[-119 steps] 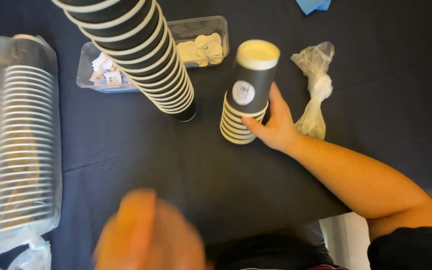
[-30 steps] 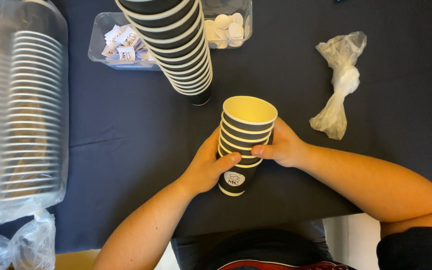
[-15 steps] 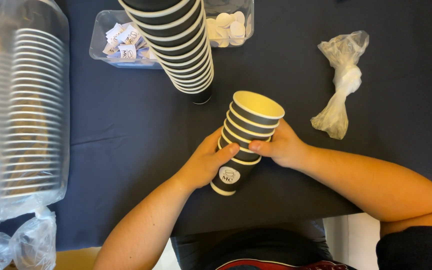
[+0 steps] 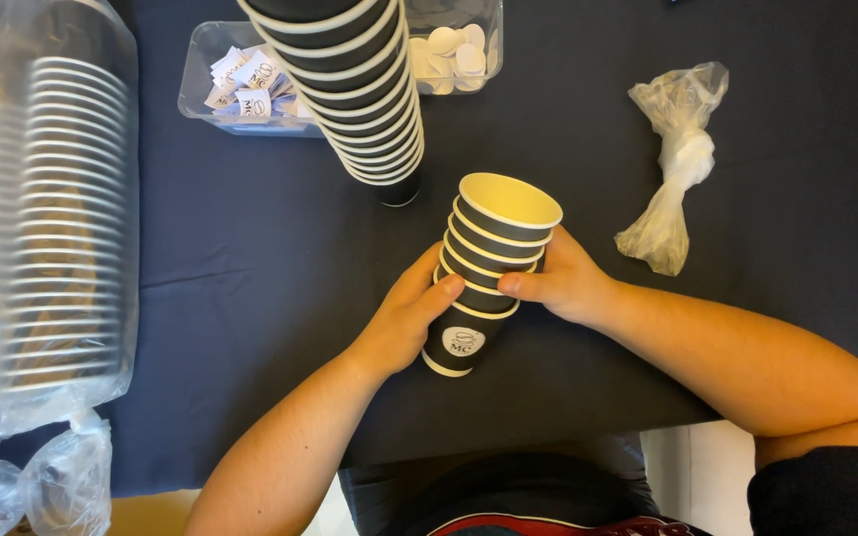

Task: Peeling small labels and applying them to the exterior of paper coffee cups.

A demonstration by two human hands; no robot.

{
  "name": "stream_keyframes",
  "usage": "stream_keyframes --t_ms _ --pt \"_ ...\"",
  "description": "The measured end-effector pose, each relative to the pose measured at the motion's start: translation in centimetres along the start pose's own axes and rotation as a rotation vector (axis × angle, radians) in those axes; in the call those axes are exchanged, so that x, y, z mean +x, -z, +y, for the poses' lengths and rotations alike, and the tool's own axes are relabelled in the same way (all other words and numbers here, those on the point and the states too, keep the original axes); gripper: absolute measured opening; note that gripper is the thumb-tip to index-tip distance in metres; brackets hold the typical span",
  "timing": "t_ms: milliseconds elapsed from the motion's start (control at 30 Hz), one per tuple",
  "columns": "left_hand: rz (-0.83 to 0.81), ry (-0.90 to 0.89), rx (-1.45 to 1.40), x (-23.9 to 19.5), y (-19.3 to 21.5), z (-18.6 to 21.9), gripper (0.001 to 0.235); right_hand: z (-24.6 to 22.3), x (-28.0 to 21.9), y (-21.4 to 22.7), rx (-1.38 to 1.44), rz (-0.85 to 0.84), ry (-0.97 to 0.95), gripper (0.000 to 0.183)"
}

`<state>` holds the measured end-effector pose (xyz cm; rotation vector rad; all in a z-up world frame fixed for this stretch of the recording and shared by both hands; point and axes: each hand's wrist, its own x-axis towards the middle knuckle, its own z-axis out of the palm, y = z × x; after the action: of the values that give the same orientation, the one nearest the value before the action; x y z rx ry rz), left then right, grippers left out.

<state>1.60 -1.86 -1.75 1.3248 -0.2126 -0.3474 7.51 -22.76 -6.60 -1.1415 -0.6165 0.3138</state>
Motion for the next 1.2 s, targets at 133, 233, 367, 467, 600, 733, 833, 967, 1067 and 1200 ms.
stream_keyframes --t_ms 133,233,367,467,600,733,833,967,1067,1200 --pt "0.037 0.011 0.041 -0.2 0.5 -1.0 0.057 -0.3 0.0 -0.5 0.034 -0.011 -0.021 0.064" --pt "0.055 0.051 0.039 -0.3 0.0 -0.4 0.056 -1.2 0.4 -1.1 0.033 -0.02 -0.038 0.061" --pt "0.057 0.047 0.048 -0.3 0.4 -0.9 0.057 -0.9 0.2 -0.6 0.018 -0.03 -0.053 0.062" --pt "0.022 0.016 0.007 -0.3 0.4 -0.6 0.059 -0.6 0.0 -0.5 0.008 -0.05 -0.048 0.068" --pt "0.026 0.03 -0.049 -0.6 -0.4 0.6 0.058 -1.1 0.0 -0.8 -0.029 -0.06 -0.069 0.068" --pt "0.016 -0.007 -0.085 -0.5 -0.6 0.8 0.06 -1.7 0.2 -1.0 -0.077 -0.071 -0.08 0.068" --pt "0.05 0.101 -0.186 -0.9 -1.1 1.2 0.07 -1.8 0.1 -1.1 -0.07 -0.078 -0.082 0.072" --pt "0.076 0.16 -0.267 -1.2 -2.6 3.5 0.075 -2.7 0.0 -2.1 -0.114 -0.086 -0.081 0.066" --pt "0.111 0.202 -0.271 -1.3 -2.6 3.9 0.077 -2.8 -0.1 -2.4 -0.132 -0.051 -0.094 0.063" --pt "0.033 0.098 -0.03 -0.6 -0.3 1.4 0.074 -2.0 -0.4 -1.3 -0.204 0.01 -0.081 0.062"
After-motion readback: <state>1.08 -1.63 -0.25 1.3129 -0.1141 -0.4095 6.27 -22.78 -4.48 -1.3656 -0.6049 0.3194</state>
